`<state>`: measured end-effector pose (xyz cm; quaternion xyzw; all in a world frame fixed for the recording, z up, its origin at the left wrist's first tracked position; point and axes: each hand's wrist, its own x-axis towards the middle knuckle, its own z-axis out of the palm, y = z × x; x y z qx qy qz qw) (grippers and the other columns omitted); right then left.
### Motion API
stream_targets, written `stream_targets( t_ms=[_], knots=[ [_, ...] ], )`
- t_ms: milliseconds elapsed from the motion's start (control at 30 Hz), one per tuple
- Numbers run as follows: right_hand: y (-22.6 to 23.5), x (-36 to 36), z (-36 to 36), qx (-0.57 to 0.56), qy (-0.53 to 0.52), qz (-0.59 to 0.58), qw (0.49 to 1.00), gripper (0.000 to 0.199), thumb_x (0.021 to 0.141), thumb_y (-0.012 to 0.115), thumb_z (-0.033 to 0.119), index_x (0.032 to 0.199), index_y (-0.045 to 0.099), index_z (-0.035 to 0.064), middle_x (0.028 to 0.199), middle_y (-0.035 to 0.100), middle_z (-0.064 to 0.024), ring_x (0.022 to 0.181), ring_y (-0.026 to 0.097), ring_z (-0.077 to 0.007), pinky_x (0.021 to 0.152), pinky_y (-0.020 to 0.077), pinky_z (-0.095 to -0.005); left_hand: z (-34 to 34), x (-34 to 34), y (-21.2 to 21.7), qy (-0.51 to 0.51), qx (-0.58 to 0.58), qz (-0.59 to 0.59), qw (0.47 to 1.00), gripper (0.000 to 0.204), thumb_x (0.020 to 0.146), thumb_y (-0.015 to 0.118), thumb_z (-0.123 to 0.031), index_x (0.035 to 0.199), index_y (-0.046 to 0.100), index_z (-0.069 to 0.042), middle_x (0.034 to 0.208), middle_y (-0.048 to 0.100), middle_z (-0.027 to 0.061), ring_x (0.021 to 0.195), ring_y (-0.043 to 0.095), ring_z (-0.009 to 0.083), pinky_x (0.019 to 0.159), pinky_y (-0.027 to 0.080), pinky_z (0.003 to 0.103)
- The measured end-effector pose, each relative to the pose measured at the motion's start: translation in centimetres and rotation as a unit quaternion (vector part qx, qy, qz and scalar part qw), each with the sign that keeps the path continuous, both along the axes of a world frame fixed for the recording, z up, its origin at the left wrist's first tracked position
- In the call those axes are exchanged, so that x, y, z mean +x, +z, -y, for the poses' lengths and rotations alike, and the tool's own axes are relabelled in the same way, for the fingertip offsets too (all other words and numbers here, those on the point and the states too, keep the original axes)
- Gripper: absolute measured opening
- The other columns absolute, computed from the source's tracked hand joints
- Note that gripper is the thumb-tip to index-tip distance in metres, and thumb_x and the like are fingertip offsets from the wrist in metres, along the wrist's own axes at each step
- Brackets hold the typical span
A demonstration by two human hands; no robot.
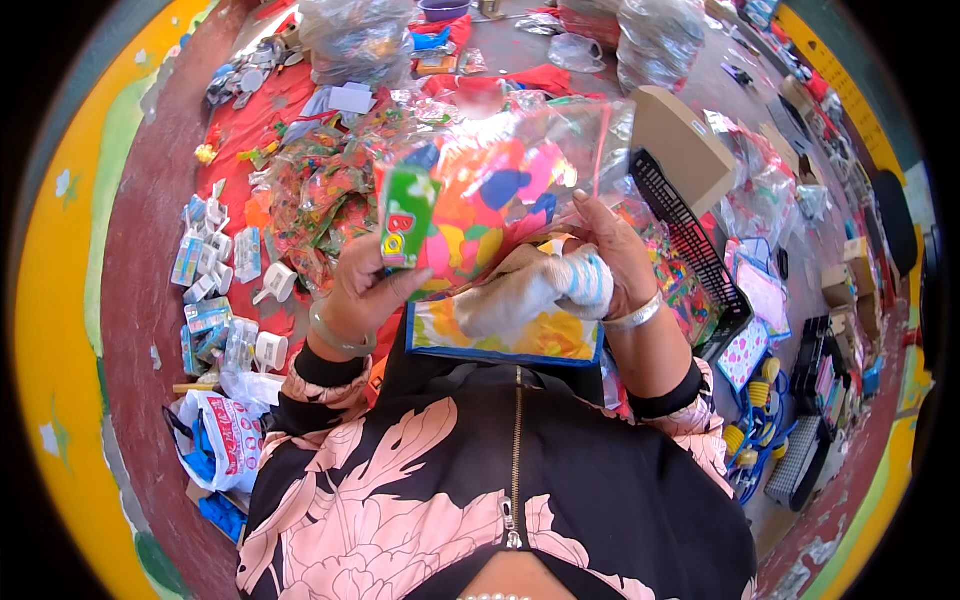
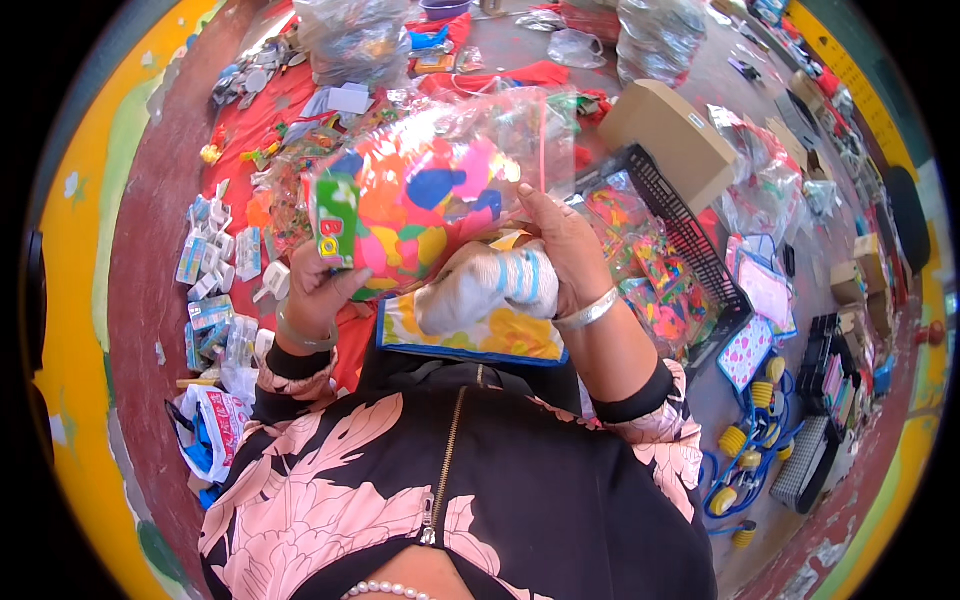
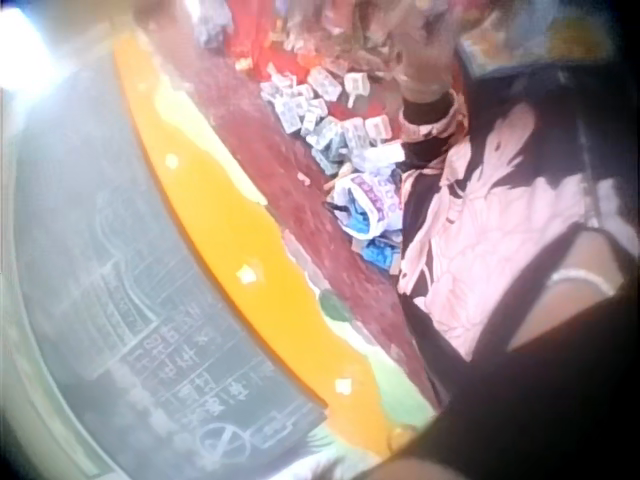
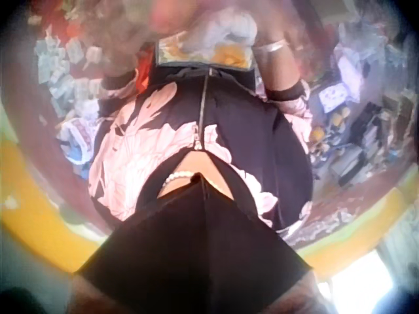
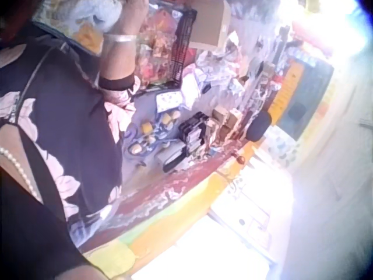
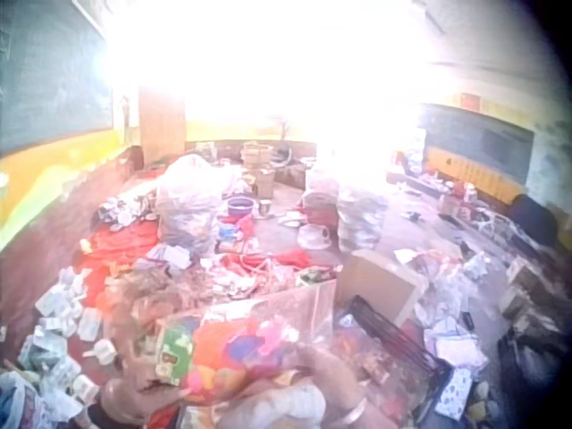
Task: The person repeatedly picks up small, colorful plastic-wrapped packages from a cluttered floor, wipes them with a cloth, and places them into a black basket. The person handles the items one at a time, bending over to reach the pile and standing to deposit them.
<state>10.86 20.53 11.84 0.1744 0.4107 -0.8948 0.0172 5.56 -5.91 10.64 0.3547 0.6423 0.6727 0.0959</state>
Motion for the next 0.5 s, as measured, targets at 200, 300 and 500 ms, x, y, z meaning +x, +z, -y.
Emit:
stream_targets(
  t_ms=[200,300,500],
  knots=[
    [-3.6,0.8,-2.7,0.029,0.046,-0.066,0.996,0.018,0.079,0.051,-0.005,0.095,0.057,-0.0048,0.083,0.063,-0.0144,0.071,0.065,-0.0205,0.062,0.0561,-0.0312,-1.4,1.3,0.0,0.027,-0.063,-0.074,0.995,0.016,0.085,0.060,0.001,0.101,0.061,0.002,0.089,0.064,0.0060,0.082,0.058,0.0085,0.072,0.047,0.024],
    [-3.4,1.1,-1.8,0.068,0.017,-0.046,0.996,0.024,0.076,0.052,-0.009,0.099,0.058,-0.0059,0.088,0.064,-0.0143,0.078,0.065,-0.0206,0.067,0.0556,-0.0311,-1.7,0.8,-2.5,0.136,0.023,-0.046,0.989,0.015,0.087,0.058,0.001,0.102,0.059,0.002,0.089,0.063,0.0025,0.080,0.055,0.0056,0.071,0.046,0.022],
    [-2.1,2.0,-1.5,0.041,0.072,-0.013,0.996,0.022,0.082,0.055,-0.007,0.104,0.060,-0.0086,0.085,0.066,-0.0166,0.071,0.067,-0.0231,0.065,0.0569,-0.0302,-2.0,-0.5,-3.3,0.219,0.186,0.087,0.954,0.018,0.090,0.053,0.001,0.108,0.056,-0.001,0.098,0.062,0.0017,0.084,0.057,0.0078,0.072,0.049,0.024]
  ],
)
